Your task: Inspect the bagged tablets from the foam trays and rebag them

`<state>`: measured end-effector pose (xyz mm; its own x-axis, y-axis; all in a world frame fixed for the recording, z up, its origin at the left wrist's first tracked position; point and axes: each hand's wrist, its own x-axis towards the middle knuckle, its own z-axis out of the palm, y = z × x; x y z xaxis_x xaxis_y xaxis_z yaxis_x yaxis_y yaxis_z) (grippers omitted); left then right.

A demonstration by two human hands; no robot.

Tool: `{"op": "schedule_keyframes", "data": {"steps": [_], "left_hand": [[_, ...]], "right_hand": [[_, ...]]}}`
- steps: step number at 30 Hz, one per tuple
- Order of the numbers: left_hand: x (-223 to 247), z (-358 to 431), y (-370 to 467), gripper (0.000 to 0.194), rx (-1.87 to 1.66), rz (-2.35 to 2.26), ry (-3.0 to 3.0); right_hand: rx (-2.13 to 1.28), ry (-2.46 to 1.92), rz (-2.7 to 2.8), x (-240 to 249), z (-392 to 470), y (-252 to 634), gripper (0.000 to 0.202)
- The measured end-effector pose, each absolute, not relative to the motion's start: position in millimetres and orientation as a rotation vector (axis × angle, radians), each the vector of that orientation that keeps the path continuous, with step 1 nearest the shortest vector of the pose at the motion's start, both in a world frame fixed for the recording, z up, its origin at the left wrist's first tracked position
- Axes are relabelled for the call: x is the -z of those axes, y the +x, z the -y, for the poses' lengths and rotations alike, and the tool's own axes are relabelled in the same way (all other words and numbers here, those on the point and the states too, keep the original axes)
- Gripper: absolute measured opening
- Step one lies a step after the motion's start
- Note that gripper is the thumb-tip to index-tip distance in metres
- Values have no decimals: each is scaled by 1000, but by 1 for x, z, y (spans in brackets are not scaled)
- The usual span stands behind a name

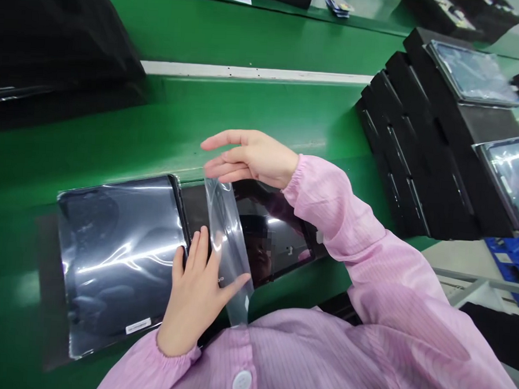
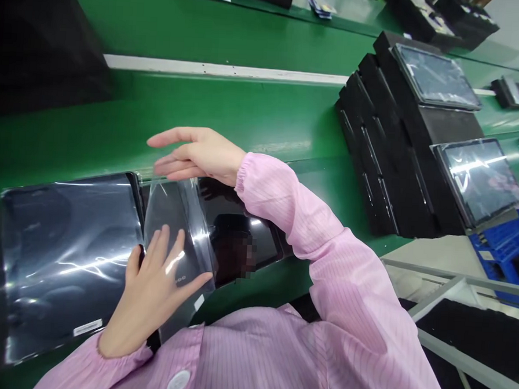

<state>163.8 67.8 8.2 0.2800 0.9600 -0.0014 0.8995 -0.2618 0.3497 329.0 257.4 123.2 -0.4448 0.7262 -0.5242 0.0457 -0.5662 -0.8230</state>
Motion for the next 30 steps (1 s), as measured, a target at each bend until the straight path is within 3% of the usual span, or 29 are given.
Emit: {"op": "schedule_keyframes", "data": {"steps": [11, 19, 24, 30], "left_hand": [[-8, -70, 164, 87, -255, -1714, 2248], [-14, -70, 176, 78, -279, -1754, 2185], [-10, -68, 196, 69, -470, -1762, 1986], [-28, -73, 223, 69, -864, -1617, 1354]], "right_hand": [[-1788, -1428, 874, -87, -245, 386, 38], [-758, -1735, 1334, -76, -159, 469, 32], [-618, -1870, 1426, -38, -87, 428, 35], [-603, -1885, 1330, -17, -78, 412, 40]]}}
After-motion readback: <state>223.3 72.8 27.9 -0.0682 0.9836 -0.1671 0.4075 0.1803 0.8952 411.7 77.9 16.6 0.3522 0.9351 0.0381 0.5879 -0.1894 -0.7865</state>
